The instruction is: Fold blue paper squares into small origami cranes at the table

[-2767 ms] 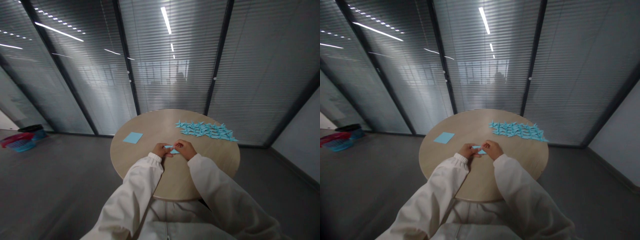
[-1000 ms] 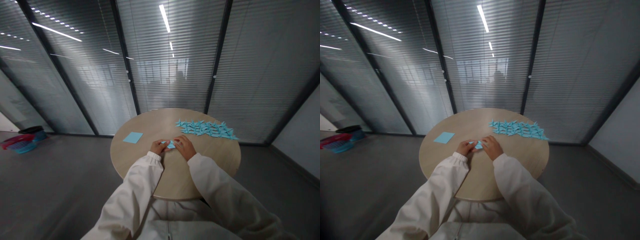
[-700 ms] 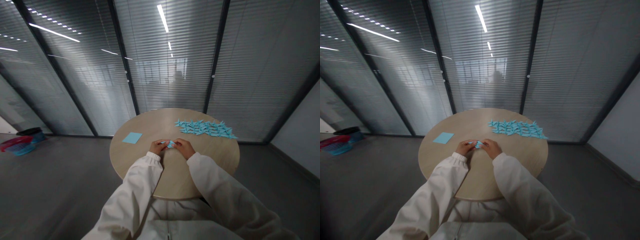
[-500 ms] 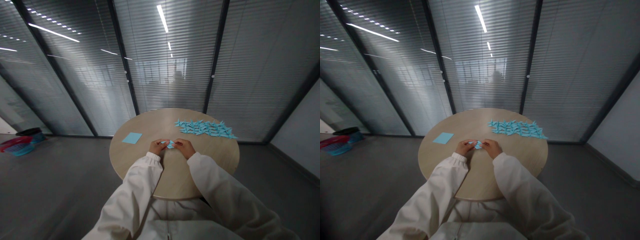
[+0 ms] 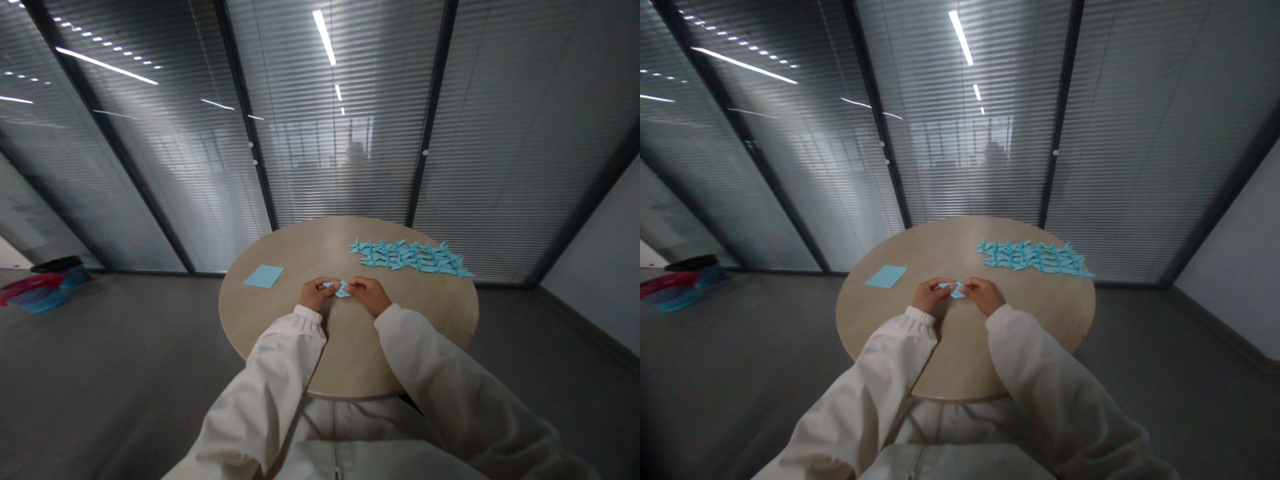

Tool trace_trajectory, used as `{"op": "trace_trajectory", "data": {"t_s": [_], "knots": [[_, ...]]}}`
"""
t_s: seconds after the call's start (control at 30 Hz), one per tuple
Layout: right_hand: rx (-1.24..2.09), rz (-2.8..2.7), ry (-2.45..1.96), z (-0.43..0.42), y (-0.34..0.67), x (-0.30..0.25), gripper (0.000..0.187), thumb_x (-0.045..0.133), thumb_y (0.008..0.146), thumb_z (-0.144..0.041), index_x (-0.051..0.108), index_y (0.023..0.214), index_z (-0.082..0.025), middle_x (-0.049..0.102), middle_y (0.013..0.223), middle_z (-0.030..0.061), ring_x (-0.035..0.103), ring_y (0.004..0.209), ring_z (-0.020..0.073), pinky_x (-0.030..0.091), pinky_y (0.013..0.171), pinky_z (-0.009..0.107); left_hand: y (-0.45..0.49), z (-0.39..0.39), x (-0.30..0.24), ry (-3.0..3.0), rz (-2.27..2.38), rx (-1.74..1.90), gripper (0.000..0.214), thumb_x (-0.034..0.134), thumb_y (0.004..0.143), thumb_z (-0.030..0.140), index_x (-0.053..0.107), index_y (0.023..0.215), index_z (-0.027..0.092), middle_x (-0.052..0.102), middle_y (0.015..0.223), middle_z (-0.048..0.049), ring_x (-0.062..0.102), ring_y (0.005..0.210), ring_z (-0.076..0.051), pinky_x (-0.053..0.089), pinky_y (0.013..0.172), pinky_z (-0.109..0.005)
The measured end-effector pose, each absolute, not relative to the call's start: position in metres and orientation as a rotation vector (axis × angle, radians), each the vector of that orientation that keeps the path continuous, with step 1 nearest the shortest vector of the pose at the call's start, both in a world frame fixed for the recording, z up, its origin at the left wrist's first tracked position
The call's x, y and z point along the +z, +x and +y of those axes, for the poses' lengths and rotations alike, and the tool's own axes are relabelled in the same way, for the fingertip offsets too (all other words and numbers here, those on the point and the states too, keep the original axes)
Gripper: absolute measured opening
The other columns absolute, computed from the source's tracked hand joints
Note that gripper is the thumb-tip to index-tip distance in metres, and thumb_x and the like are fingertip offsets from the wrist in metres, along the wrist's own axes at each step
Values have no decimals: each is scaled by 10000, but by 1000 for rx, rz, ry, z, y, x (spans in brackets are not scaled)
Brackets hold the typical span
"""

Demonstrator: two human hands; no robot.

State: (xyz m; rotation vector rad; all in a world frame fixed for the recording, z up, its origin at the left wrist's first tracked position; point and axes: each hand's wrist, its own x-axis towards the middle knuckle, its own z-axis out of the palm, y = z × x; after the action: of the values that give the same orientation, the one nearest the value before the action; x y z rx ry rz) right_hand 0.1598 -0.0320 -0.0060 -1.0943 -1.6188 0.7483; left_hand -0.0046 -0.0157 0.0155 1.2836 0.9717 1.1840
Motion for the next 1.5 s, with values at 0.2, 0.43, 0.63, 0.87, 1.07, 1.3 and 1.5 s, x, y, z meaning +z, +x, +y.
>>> {"op": "trace_trajectory", "data": {"t_s": [0.2, 0.43, 0.63, 0.87, 1.07, 1.3, 1.5], "knots": [[744, -1608, -1081, -32, 161, -6, 283, 573, 725, -421, 657, 756, -153, 642, 694, 16, 572, 655, 145, 434, 631, 250, -4, -16, 15, 1279, 993, 1167, 359, 798, 474, 309, 688, 744, 99, 645, 555, -21, 571, 505, -109, 492, 584, -223], [820, -1568, -1006, -31, 161, -6, 263, 601, 693, -402, 649, 736, -147, 638, 690, 18, 566, 646, 143, 438, 642, 257, -4, -16, 15, 1270, 996, 1158, 345, 781, 505, 299, 688, 767, 96, 644, 564, -22, 575, 513, -113, 488, 587, -227], [808, -1558, -1052, -33, 160, -3, 239, 608, 678, -379, 645, 706, -145, 624, 650, 11, 550, 614, 133, 422, 607, 243, -4, -18, 13, 1318, 963, 1165, 373, 754, 532, 292, 689, 847, 103, 649, 602, -22, 559, 517, -97, 473, 560, -209], [791, -1550, -1061, -35, 160, 0, 211, 611, 662, -353, 629, 662, -143, 597, 611, -9, 525, 580, 116, 401, 582, 230, -6, -17, 11, 1291, 901, 1108, 421, 741, 528, 370, 686, 858, 113, 672, 753, -58, 592, 638, -129, 486, 602, -236], [728, -1569, -1091, -36, 161, 1, 176, 589, 675, -320, 617, 642, -150, 578, 578, -19, 506, 553, 109, 385, 558, 220, -3, -13, 9, 1337, 936, 1110, 490, 764, 497, 437, 642, 843, 113, 649, 676, -34, 578, 587, -123, 491, 595, -262], [755, -1605, -1034, -36, 158, -3, 192, 593, 688, -333, 614, 689, -142, 591, 613, -2, 526, 573, 117, 399, 568, 224, -4, -14, 9, 1467, 984, 1157, 417, 796, 457, 382, 613, 718, 114, 632, 583, -8, 544, 505, -97, 407, 518, -203], [656, -1712, -1019, -34, 160, -6, 174, 544, 745, -300, 627, 747, -147, 608, 668, 10, 537, 623, 125, 411, 615, 234, -5, -9, 4, 1442, 960, 1200, 370, 798, 463, 305, 628, 732, 115, 622, 576, 1, 536, 504, -90, 403, 517, -197]]}}
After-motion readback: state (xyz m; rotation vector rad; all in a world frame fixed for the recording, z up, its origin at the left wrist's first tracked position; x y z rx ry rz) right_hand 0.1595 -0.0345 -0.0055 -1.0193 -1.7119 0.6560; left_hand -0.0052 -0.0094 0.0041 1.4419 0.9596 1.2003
